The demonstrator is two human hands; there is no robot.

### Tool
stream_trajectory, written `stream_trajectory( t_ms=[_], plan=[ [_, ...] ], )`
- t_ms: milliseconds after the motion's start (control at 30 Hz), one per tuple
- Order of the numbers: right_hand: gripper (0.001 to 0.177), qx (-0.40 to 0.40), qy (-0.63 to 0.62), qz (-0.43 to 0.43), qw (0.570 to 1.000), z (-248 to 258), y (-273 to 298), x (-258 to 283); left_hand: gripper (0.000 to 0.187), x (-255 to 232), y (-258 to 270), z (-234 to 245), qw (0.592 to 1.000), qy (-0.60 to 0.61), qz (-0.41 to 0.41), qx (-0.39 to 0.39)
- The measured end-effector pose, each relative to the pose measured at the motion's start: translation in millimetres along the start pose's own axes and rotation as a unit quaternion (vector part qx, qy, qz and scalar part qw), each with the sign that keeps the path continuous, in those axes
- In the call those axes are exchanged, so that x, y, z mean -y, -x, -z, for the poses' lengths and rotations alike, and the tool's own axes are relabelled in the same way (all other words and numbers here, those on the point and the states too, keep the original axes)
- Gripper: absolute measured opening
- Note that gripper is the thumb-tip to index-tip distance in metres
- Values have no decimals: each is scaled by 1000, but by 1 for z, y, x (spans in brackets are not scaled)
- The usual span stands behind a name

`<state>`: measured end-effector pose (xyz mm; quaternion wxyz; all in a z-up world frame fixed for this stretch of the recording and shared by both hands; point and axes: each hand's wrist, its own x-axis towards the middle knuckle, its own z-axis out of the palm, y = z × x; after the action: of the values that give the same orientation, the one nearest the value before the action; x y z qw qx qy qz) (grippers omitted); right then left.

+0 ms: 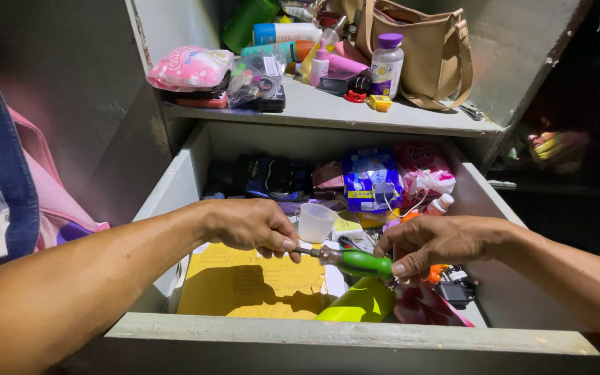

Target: The person opens a cluttered drawer and removes various items one by one, including a piggy bank, plastic bags, a wallet, a phone, a hairbrush, and several packages. They place the items on the shelf above the drawer, clearing space inside.

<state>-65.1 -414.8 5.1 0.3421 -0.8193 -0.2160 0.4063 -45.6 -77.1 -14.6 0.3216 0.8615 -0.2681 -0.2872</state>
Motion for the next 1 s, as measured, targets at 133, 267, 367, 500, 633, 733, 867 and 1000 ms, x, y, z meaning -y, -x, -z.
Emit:
stream_trajectory(
  t_ms=[133, 267, 367, 500, 633, 733, 867, 1000],
  plan=[
    [44, 10, -12, 7, 1000, 0, -2, -4, 28, 4, -3, 2, 998, 65, -8, 1],
    [38, -50, -7, 30, 998, 8, -5, -11, 27, 11, -8, 5, 994, 107, -32, -6],
    [40, -100, 2, 29, 995, 15, -6, -11, 27, 13, -12, 8, 989, 139, -9, -55],
    [39, -159, -34, 15, 987, 18, -9, -11, 27, 12, -10, 15, 974, 177, -2, -143],
    [36, -171, -69, 33, 982, 21, -11, -15, 27, 12, -6, 22, 953, 213, 15, -217],
    [34, -172, -81, 39, 981, 24, -12, -18, 27, 16, -3, 25, 942, 225, 30, -247],
    [32, -190, -106, 37, 975, 25, -12, -18, 28, 22, -7, 28, 934, 225, 46, -275],
    [31, -211, -129, 63, 967, 21, -13, -14, 30, 30, -12, 32, 924, 247, 42, -288]
  ],
)
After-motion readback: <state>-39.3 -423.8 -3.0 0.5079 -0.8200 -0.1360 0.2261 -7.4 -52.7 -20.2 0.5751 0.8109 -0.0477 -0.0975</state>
